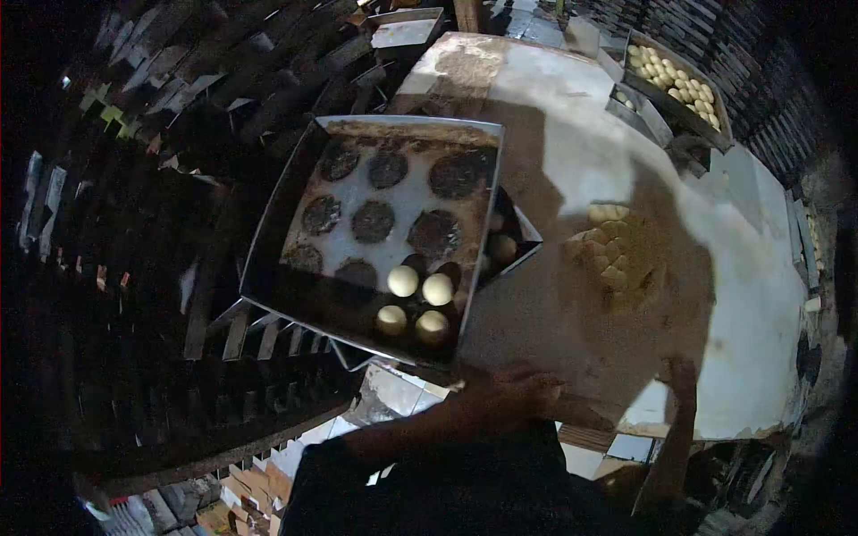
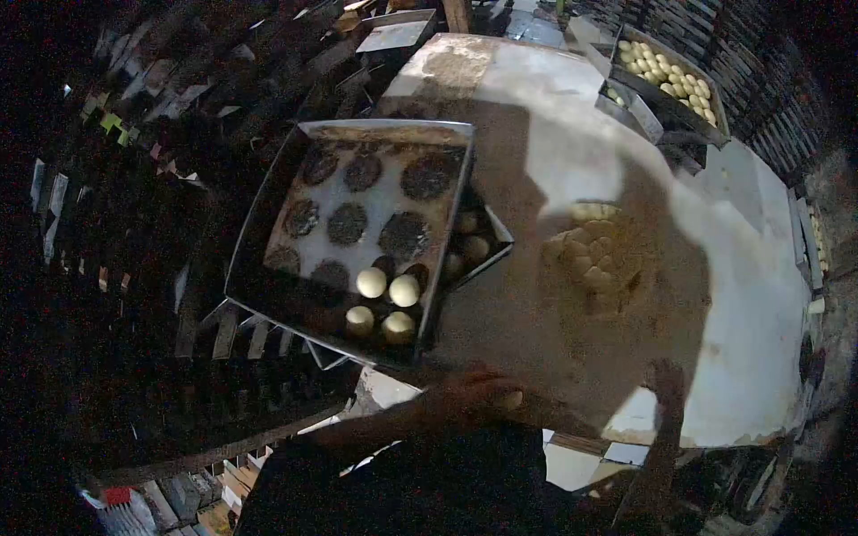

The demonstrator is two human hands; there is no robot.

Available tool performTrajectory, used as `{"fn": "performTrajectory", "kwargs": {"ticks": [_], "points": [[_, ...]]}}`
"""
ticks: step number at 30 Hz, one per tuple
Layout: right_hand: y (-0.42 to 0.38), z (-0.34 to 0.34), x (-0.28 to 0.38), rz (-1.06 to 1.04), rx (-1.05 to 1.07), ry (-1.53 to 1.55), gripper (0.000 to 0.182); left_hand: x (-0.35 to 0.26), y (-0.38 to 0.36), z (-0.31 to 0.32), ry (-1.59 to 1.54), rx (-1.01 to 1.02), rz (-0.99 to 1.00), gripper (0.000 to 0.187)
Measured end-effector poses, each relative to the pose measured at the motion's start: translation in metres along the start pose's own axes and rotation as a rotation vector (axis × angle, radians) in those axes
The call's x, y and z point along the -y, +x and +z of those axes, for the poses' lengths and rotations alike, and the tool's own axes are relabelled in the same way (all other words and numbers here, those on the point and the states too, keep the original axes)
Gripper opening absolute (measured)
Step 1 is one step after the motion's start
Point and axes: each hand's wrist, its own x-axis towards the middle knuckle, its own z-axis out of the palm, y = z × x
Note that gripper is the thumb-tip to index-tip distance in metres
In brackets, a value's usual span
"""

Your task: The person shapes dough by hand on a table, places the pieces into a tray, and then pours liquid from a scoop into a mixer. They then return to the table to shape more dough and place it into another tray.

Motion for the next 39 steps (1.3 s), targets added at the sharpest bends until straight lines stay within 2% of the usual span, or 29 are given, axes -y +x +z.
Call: {"fn": "performTrajectory", "kwargs": {"ticks": [1,2,3,4,5,6,7,8,9,10,11,13,15,17,19,21,22,23,25,26,28,29,32,34,36,37,38,39], "points": [[-0.007,0.033,0.044,-0.059,0.079,-0.066,0.029,0.003,-0.011,-0.038,-0.122,-0.007,-0.153,0.047],[-0.017,0.068,0.092,-0.173,0.155,-0.182,0.03,-0.005,-0.006,-0.083,-0.045,-0.087,-0.239,0.042],[-0.045,0.114,0.172,-0.338,0.248,-0.177,0.036,-0.013,-0.002,-0.128,0.023,-0.162,-0.33,0.038],[-0.046,0.146,0.195,-0.719,0.086,-0.603,0.037,-0.004,0.0,-0.159,0.111,-0.137,-0.523,0.041],[-0.066,0.187,0.251,-0.864,0.138,-0.391,0.036,0.033,-0.006,-0.178,0.343,-0.132,-0.369,0.038],[-0.081,0.216,0.288,-0.824,0.283,-0.201,0.036,0.071,-0.01,-0.188,0.422,-0.121,-0.411,0.037],[-0.083,0.245,0.307,-0.934,0.342,-0.123,0.037,0.097,-0.012,-0.193,0.505,-0.116,-0.453,0.037],[-0.078,0.272,0.32,-1.047,0.401,-0.044,0.037,0.103,-0.013,-0.196,0.46,-0.064,-0.513,0.038],[-0.06,0.298,0.33,-1.245,0.346,-0.192,0.035,0.108,-0.011,-0.199,0.417,-0.013,-0.572,0.039],[-0.044,0.326,0.329,-1.35,0.239,-0.259,0.032,0.11,-0.01,-0.201,0.372,0.044,-0.63,0.041],[-0.037,0.341,0.332,-1.269,0.285,-0.398,0.028,0.112,-0.01,-0.2,0.409,-0.017,-0.601,0.043],[-0.026,0.348,0.327,-1.516,0.084,-0.669,0.023,0.112,-0.019,-0.194,0.469,-0.115,-0.535,0.046],[-0.034,0.332,0.31,-1.442,0.035,-0.392,0.021,0.099,-0.024,-0.198,0.667,-0.231,-0.434,0.053],[-0.047,0.291,0.289,-1.398,-0.055,-0.124,0.017,0.024,0.005,-0.177,0.563,-0.498,-0.469,0.05],[-0.029,0.253,0.21,-1.2,-0.179,-0.147,0.012,-0.018,0.022,-0.129,0.261,-0.585,-0.366,0.048],[-0.008,0.218,0.136,-1.04,-0.28,-0.34,0.015,-0.03,0.045,-0.054,0.102,-0.468,-0.201,0.048],[0.002,0.199,0.096,-0.948,-0.299,-0.428,0.017,-0.025,0.072,-0.016,-0.027,-0.292,-0.223,0.048],[0.011,0.177,0.057,-0.858,-0.311,-0.518,0.019,-0.01,0.098,0.018,-0.152,-0.122,-0.247,0.048],[0.024,0.125,-0.016,-0.953,-0.522,-0.492,0.01,0.067,0.132,0.084,0.132,-0.139,-0.396,0.045],[0.016,0.096,-0.043,-0.846,-0.522,-0.518,0.01,0.129,0.151,0.098,-0.119,-0.349,-0.445,0.046],[0.005,0.047,-0.089,-0.639,-0.559,-0.507,0.011,0.203,0.19,0.088,-0.15,-0.539,-0.537,0.047],[0.001,0.031,-0.1,-0.536,-0.59,-0.48,0.012,0.22,0.206,0.079,0.064,-0.522,-0.585,0.049],[-0.003,0.012,-0.107,-0.481,-0.617,-0.448,0.013,0.299,0.249,0.084,0.256,-0.424,-0.495,0.057],[0.006,0.031,-0.122,-0.556,-0.716,-0.464,0.016,0.308,0.269,0.086,0.546,-0.249,-0.539,0.062],[0.008,0.027,-0.132,-0.548,-0.7,-0.455,0.018,0.305,0.28,0.069,0.392,-0.112,-0.541,0.056],[-0.004,0.018,-0.105,-0.497,-0.631,-0.424,0.019,0.302,0.286,0.06,0.313,-0.046,-0.547,0.054],[-0.007,0.013,-0.091,-0.448,-0.566,-0.388,0.02,0.301,0.287,0.055,0.067,-0.081,-0.601,0.049],[-0.003,0.011,-0.09,-0.456,-0.596,-0.379,0.019,0.3,0.289,0.05,-0.178,-0.114,-0.649,0.045]]}}
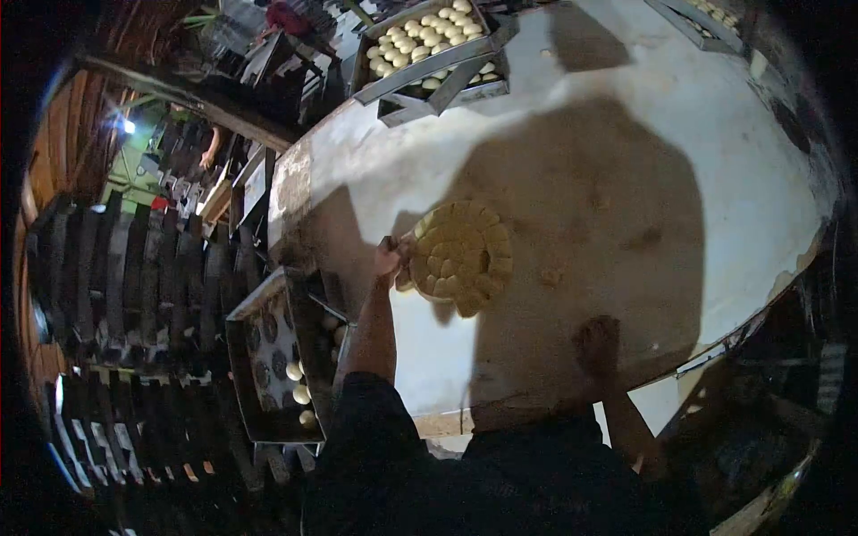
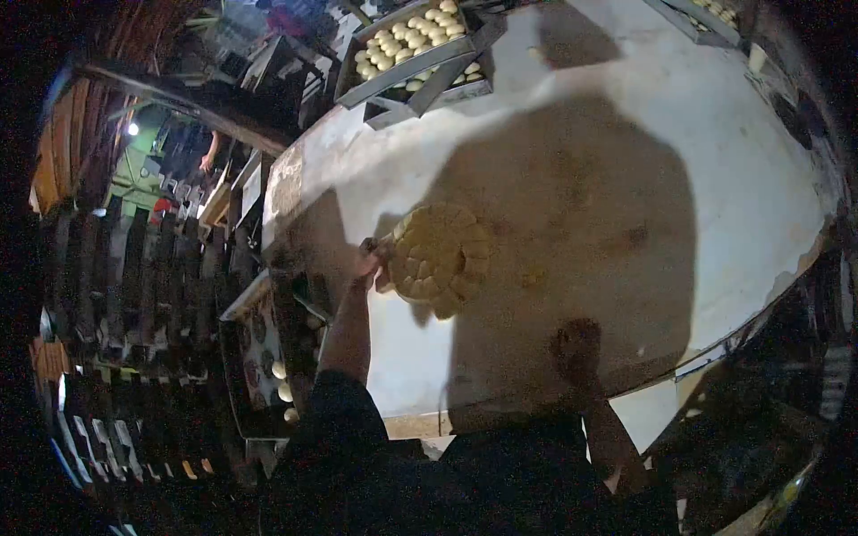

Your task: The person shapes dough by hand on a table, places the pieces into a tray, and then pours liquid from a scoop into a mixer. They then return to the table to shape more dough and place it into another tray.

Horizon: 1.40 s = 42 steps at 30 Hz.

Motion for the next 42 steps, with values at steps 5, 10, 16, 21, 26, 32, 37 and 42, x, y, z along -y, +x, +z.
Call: {"fn": "performTrajectory", "kwargs": {"ticks": [5,10,16,21,26,32,37,42], "points": [[-0.002,0.008,-0.001,-0.028,-0.116,-0.005,0.018,0.023,0.016,-0.024,-0.104,0.259,-0.319,0.05],[0.002,-0.005,0.011,-0.006,-0.055,0.005,0.019,0.08,-0.048,0.013,-0.263,-0.376,0.136,0.044],[-0.013,0.014,0.024,0.136,-0.124,0.137,0.017,0.038,-0.189,0.063,-0.054,-1.006,-0.048,0.047],[-0.074,0.051,0.12,0.252,0.252,1.125,0.05,-0.001,-0.295,0.17,-0.886,-0.053,0.583,0.04],[-0.099,0.028,0.159,0.378,0.13,0.831,0.051,0.089,-0.225,0.192,0.009,-0.485,0.322,0.056],[-0.086,-0.015,0.049,0.275,0.132,0.959,0.039,0.006,-0.134,0.05,-0.288,-0.531,0.407,0.053],[-0.031,-0.053,0.104,0.332,0.089,0.714,0.026,0.062,-0.08,0.048,-0.073,-0.248,0.214,0.057],[-0.001,-0.063,0.041,0.161,-0.105,0.379,0.026,0.0,-0.225,0.033,0.198,-0.251,-0.083,0.061]]}}
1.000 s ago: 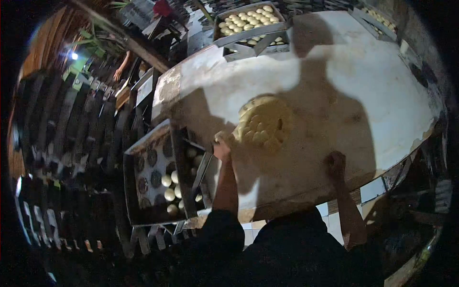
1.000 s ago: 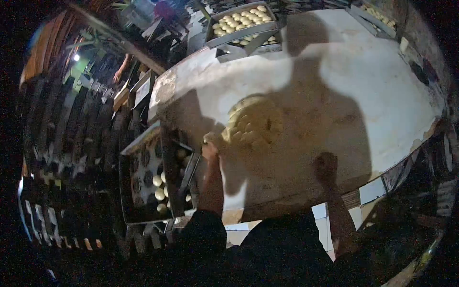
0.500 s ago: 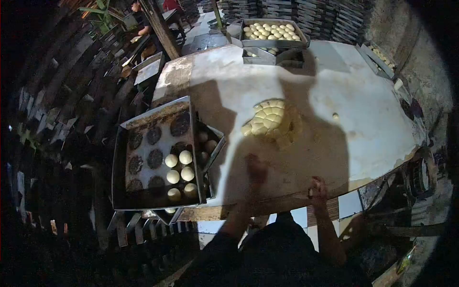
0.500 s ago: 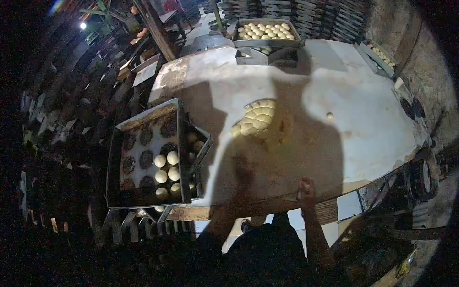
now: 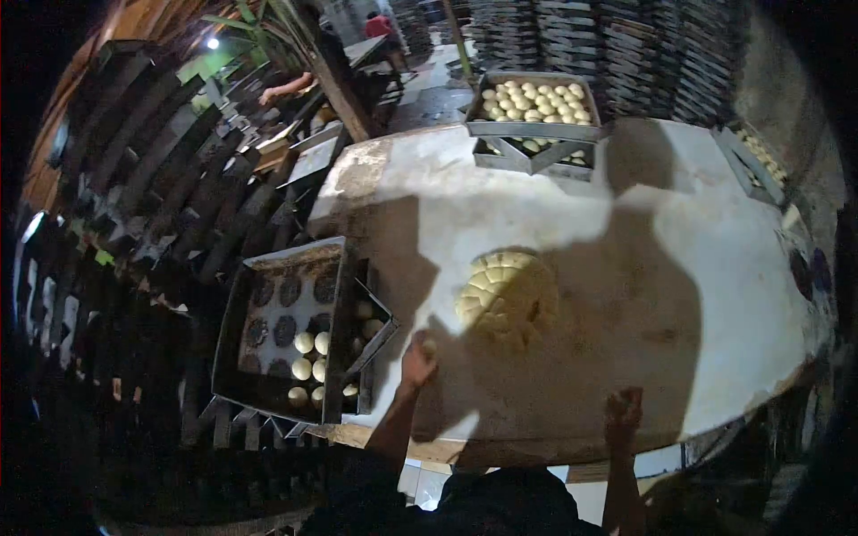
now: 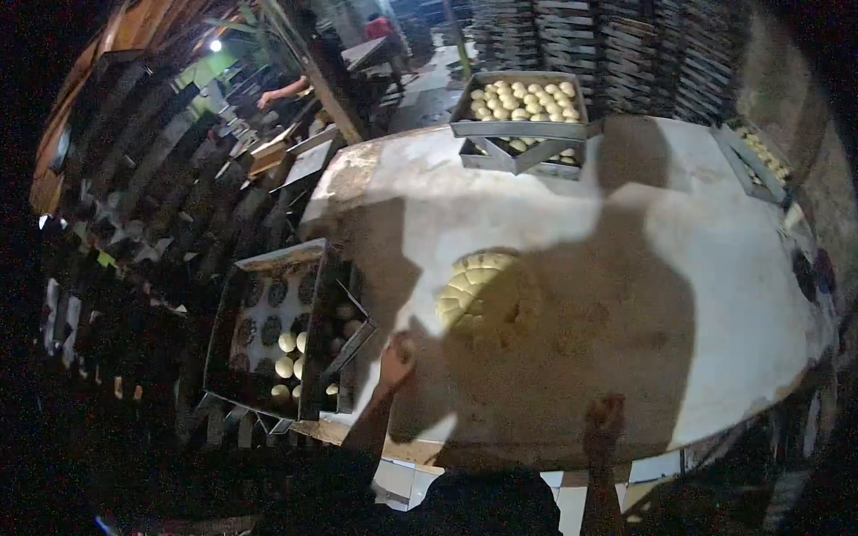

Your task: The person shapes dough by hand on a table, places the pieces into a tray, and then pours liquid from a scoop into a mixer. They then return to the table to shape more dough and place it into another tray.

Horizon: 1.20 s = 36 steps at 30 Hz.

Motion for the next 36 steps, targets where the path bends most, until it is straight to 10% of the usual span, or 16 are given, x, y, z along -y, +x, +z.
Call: {"fn": "performTrajectory", "kwargs": {"ticks": [2,7,11,16,21,23,24,29,34,36], "points": [[0.004,-0.015,-0.042,-0.001,0.135,-0.027,0.023,0.044,-0.064,0.023,0.123,-0.098,0.18,0.06],[0.015,-0.044,-0.092,-0.468,0.516,-0.629,0.027,0.043,-0.11,0.022,0.9,0.391,0.223,0.052],[0.084,0.006,-0.112,-0.696,0.235,-0.802,0.039,-0.001,-0.03,0.028,0.435,-0.304,0.403,0.035],[0.019,0.065,-0.093,-0.367,0.494,-0.58,0.045,-0.117,-0.069,0.08,0.56,-0.033,0.571,0.022],[0.022,-0.01,-0.122,-0.181,0.662,-0.681,0.052,-0.007,-0.105,0.063,0.776,0.516,0.42,0.026],[0.071,-0.002,-0.09,-0.094,0.669,-0.714,0.053,0.006,-0.067,0.037,0.79,0.307,0.296,0.022],[0.096,0.008,-0.069,-0.076,0.681,-0.72,0.052,0.027,-0.047,0.037,0.542,-0.156,0.327,0.02],[0.061,0.067,-0.071,-0.237,0.399,-0.528,0.046,0.012,-0.027,0.129,0.569,-0.344,0.422,0.026],[0.029,0.01,-0.204,-0.684,0.432,-0.561,0.037,-0.016,-0.102,0.061,0.556,0.256,0.466,0.033],[0.069,-0.01,-0.114,-0.384,0.417,-0.682,0.035,0.042,-0.089,0.035,0.779,0.197,0.411,0.029]]}}
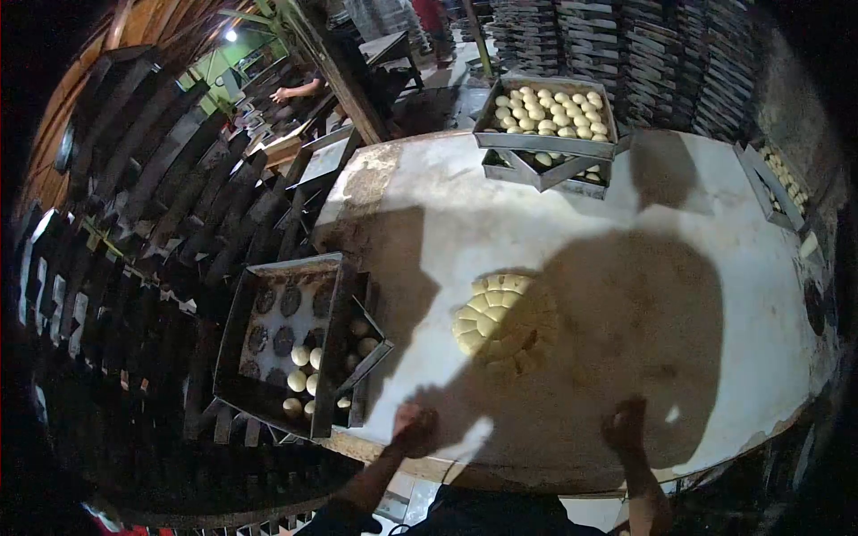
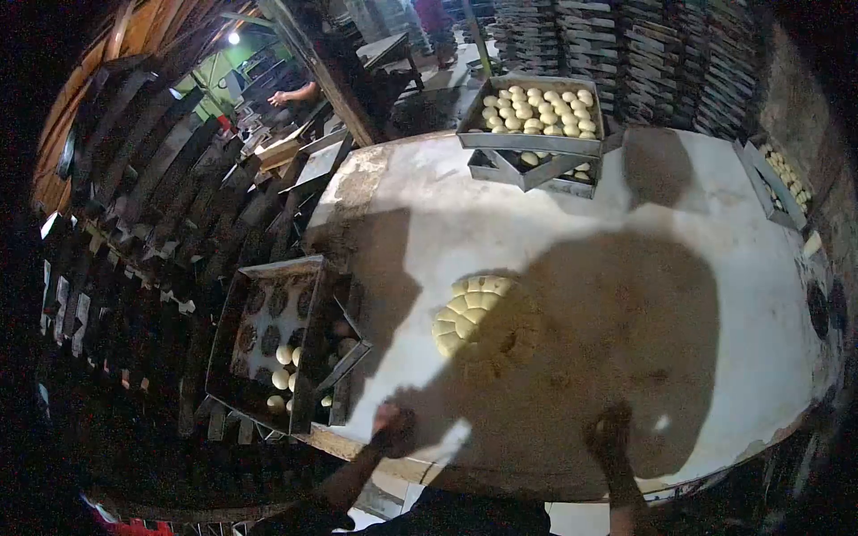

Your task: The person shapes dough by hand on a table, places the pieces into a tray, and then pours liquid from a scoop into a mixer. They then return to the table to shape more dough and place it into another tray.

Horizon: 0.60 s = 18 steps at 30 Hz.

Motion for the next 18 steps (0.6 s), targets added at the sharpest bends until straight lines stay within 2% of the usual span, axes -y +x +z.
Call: {"fn": "performTrajectory", "kwargs": {"ticks": [2,3,5,6,8,11,12,13,14,15,16,17,18], "points": [[0.049,-0.019,0.007,0.235,0.075,0.063,0.032,0.047,0.022,0.026,-0.045,-0.419,-0.21,0.026],[0.06,0.004,0.003,0.171,-0.161,-0.133,0.031,0.051,0.052,0.017,-0.086,-0.448,-0.14,0.025],[0.078,0.065,-0.008,0.016,-0.618,-0.52,0.028,0.027,0.079,0.03,-0.456,-0.43,-0.072,0.024],[0.074,0.063,0.01,0.157,-0.556,-0.244,0.029,0.011,0.088,0.051,-0.783,-0.383,-0.071,0.025],[0.069,0.048,0.061,0.433,-0.405,0.302,0.029,-0.02,0.075,0.042,-0.599,-0.354,0.076,0.028],[0.022,0.033,0.089,0.397,-0.08,0.043,0.038,-0.039,0.011,-0.01,-0.438,-0.293,0.226,0.032],[0.004,0.05,0.037,0.111,-0.214,-0.176,0.034,-0.037,-0.015,-0.032,-0.449,-0.232,0.232,0.033],[-0.004,0.037,0.034,-0.183,-0.326,-0.385,0.03,-0.032,-0.035,-0.057,-0.57,-0.1,0.164,0.035],[-0.013,0.022,0.027,0.316,-0.104,0.141,0.025,-0.024,-0.05,-0.081,-0.723,0.064,0.066,0.036],[-0.007,-0.019,0.063,0.833,0.129,0.655,0.021,-0.012,-0.061,-0.111,-0.879,0.233,-0.035,0.038],[-0.004,-0.032,0.082,0.939,0.166,0.766,0.023,0.0,-0.071,-0.145,-0.95,0.318,-0.074,0.04],[0.007,-0.041,0.11,0.794,0.176,0.75,0.026,0.018,-0.073,-0.157,-1.065,0.362,-0.019,0.036],[0.021,-0.05,0.146,0.657,0.198,0.737,0.028,0.037,-0.082,-0.185,-0.85,0.199,0.178,0.042]]}}
